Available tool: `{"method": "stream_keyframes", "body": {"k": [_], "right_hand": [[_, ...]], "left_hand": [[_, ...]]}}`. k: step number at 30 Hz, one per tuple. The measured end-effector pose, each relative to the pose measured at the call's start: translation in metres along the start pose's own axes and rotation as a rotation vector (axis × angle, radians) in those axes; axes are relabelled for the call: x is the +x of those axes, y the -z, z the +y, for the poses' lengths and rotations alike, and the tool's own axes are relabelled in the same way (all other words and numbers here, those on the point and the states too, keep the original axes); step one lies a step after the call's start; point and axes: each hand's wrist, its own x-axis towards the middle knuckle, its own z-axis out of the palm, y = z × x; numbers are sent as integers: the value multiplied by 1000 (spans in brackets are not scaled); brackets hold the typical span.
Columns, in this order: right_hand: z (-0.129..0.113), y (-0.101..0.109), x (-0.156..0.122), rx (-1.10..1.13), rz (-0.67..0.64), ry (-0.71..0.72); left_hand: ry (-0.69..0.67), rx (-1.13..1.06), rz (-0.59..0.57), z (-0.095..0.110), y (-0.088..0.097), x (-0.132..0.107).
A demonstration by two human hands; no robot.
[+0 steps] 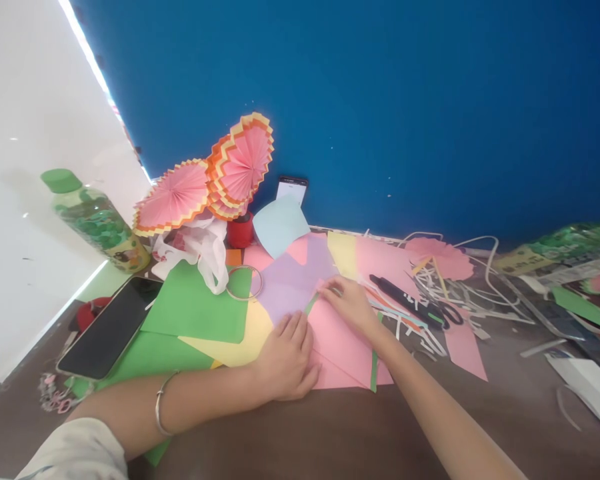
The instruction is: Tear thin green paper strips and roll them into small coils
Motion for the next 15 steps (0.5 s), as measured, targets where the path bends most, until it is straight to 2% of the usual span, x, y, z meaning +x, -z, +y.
{"method": "stream_keyframes", "body": {"k": [5, 15], "right_hand": [[-3, 2, 3, -84, -82, 19], [-3, -9, 3, -79, -33, 11]], "left_hand": [[-34, 26, 5, 2, 2, -1], [-30, 22, 7, 3, 1, -1]]}}
